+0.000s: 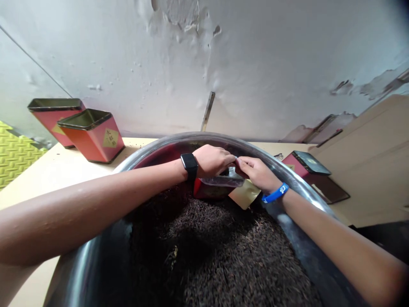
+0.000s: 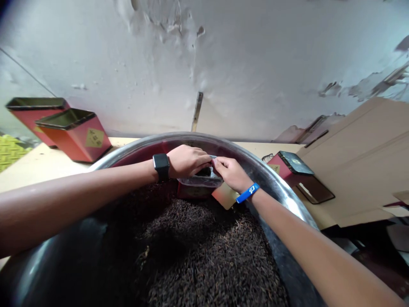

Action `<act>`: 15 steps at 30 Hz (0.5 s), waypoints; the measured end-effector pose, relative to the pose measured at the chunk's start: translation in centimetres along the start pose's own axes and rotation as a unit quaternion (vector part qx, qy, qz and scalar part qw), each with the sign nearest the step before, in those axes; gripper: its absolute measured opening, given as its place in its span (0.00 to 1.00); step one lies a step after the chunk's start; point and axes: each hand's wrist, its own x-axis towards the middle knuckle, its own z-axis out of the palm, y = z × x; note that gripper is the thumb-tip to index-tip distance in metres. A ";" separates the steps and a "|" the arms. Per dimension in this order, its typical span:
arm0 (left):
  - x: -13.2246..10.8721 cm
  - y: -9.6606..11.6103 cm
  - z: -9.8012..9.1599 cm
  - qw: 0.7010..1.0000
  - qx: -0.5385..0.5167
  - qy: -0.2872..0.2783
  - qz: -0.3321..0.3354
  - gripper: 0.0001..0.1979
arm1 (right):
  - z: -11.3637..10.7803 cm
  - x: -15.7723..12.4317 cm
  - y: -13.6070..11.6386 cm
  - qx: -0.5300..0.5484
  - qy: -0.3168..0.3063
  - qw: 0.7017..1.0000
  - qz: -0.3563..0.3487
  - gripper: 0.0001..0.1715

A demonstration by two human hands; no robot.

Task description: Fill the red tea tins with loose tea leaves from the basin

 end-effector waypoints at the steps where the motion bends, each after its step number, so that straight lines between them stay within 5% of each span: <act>1: 0.0 0.1 0.0 1.000 -0.004 0.001 0.000 0.11 | 0.0 0.0 0.1 0.016 -0.003 1.000 0.004 0.22; 10: 0.1 0.4 0.2 0.998 -0.046 -0.003 -0.031 0.09 | 0.9 -0.3 0.5 0.106 0.031 0.994 0.024 0.21; 15: 0.0 0.2 -0.1 1.000 0.006 0.027 -0.001 0.06 | 0.0 -0.4 -0.5 0.179 -0.035 0.978 0.103 0.21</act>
